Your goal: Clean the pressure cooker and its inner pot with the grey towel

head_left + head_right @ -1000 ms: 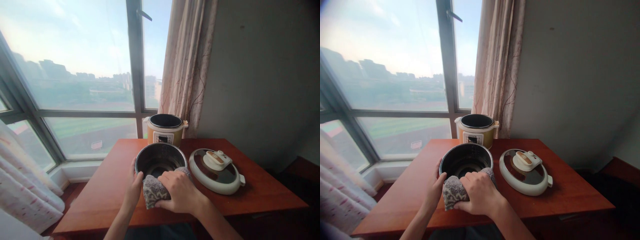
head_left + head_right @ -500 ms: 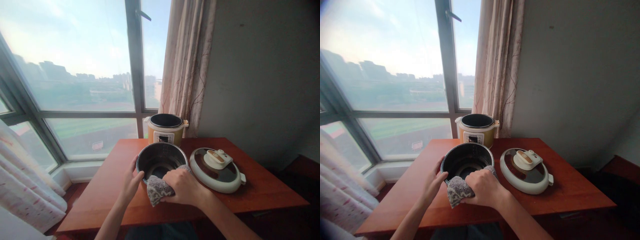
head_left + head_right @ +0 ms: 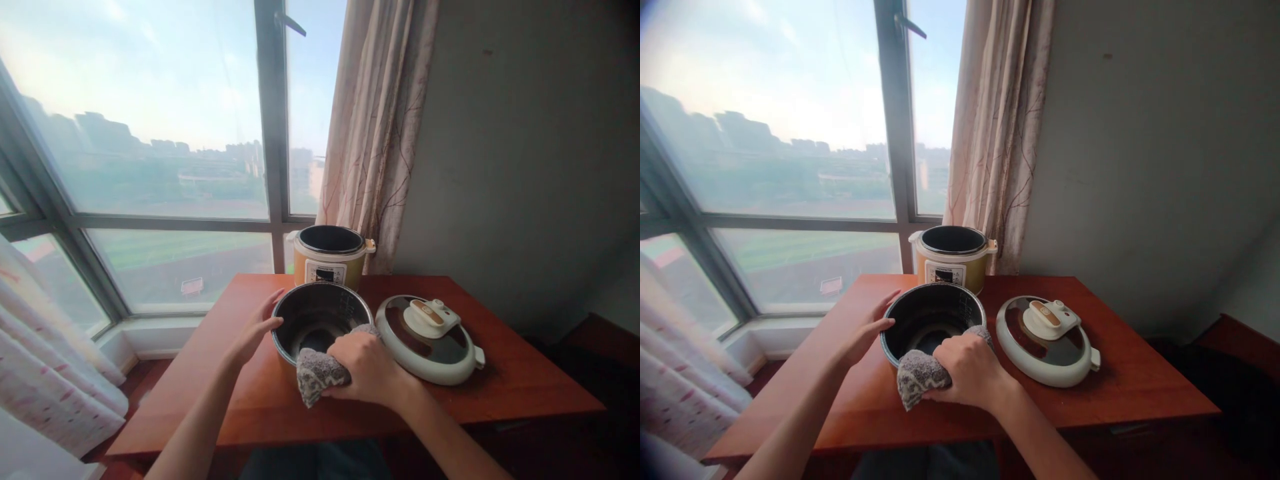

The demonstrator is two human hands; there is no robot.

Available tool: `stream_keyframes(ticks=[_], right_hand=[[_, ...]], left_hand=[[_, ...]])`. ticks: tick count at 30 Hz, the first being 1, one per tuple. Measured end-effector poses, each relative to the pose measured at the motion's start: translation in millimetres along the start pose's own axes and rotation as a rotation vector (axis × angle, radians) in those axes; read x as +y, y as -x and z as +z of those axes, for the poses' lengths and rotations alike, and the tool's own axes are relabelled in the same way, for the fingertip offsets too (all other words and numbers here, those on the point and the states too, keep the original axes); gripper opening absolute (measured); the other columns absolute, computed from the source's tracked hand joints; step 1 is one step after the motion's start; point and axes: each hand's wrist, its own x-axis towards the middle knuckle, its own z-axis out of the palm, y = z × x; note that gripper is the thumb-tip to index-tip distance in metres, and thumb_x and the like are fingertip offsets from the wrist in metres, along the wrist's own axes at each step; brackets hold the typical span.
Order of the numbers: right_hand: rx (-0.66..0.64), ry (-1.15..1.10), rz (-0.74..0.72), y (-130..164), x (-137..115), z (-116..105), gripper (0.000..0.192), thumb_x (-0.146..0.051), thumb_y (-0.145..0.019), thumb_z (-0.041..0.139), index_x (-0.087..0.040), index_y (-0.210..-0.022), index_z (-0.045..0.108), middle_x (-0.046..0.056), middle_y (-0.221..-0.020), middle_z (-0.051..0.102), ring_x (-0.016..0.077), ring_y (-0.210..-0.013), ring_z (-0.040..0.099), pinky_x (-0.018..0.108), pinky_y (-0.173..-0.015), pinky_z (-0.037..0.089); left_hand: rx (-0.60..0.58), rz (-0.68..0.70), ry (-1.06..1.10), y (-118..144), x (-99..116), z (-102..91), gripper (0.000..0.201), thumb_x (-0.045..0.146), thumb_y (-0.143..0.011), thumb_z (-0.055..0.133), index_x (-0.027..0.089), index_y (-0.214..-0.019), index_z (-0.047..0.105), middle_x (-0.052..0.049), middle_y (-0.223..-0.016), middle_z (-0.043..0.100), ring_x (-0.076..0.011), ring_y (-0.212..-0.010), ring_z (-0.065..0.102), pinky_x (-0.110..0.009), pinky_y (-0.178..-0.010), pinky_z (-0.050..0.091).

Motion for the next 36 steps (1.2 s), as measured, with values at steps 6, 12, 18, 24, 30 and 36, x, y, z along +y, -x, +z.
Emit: stream_keyframes(ticks=[6,12,18,24,30,36], right_hand=[[0.034,0.033,0.105,-2.5,-16.5,1.4,0.042,-0.063,-0.077,0.072,-0.022,-0.082,0.063,0.002,-0.084,0.070,0.0215,-0.078,0.064,0.033,-0.067,0.031],[0.105,0.043,0.128,-3.5,-23.5,4.6,0.042,-0.064,-0.077,0.071,-0.023,-0.077,0.059,0.000,-0.079,0.068,0.0192,-0.074,0.061,0.034,-0.065,0.027],[0.148,0.050,0.131,-0.4,-29.5,6.3,0.042,-0.062,-0.081,0.068,-0.022,-0.075,0.058,0.000,-0.078,0.067,0.0191,-0.073,0.059,0.034,-0.066,0.027],[0.125,0.046,0.119,3.7,-30.4,6.9,0.047,-0.068,-0.084,0.063,-0.022,-0.080,0.059,0.002,-0.079,0.067,0.0194,-0.073,0.059,0.034,-0.065,0.027],[0.107,0.023,0.128,6.8,-24.9,5.4,0.049,-0.070,-0.087,0.058,-0.022,-0.082,0.060,0.002,-0.081,0.067,0.0199,-0.075,0.059,0.034,-0.067,0.029],[0.073,0.000,0.083,15.5,-18.4,-2.8,0.049,-0.070,-0.087,0.058,-0.021,-0.082,0.061,0.003,-0.082,0.068,0.0199,-0.076,0.060,0.033,-0.067,0.029]], left_hand=[[0.456,0.012,0.063,23.3,-17.1,27.4,0.077,0.053,-0.078,0.073,0.015,-0.141,0.049,-0.019,-0.139,0.061,-0.0340,-0.132,0.054,-0.049,-0.114,0.038],[0.513,0.068,-0.009,49.2,-9.3,67.8,0.071,0.039,-0.072,0.079,0.022,-0.136,0.051,-0.011,-0.135,0.062,-0.0303,-0.129,0.056,-0.042,-0.108,0.044],[0.528,0.076,0.002,60.8,-6.0,84.1,0.061,0.028,-0.074,0.060,0.018,-0.133,0.055,-0.006,-0.106,0.070,-0.0264,-0.107,0.064,-0.036,-0.092,0.051],[0.411,0.058,-0.178,54.3,0.7,64.9,0.056,0.024,-0.068,0.056,0.016,-0.122,0.066,-0.006,-0.117,0.072,-0.0309,-0.113,0.060,-0.039,-0.100,0.046],[0.307,0.079,-0.217,40.8,-1.5,53.5,0.053,0.023,-0.067,0.056,0.015,-0.117,0.070,-0.006,-0.114,0.074,-0.0319,-0.115,0.061,-0.040,-0.101,0.045],[0.137,0.030,-0.144,29.5,7.7,41.9,0.060,0.018,-0.063,0.056,0.015,-0.121,0.070,-0.005,-0.112,0.075,-0.0316,-0.112,0.063,-0.038,-0.096,0.047]])
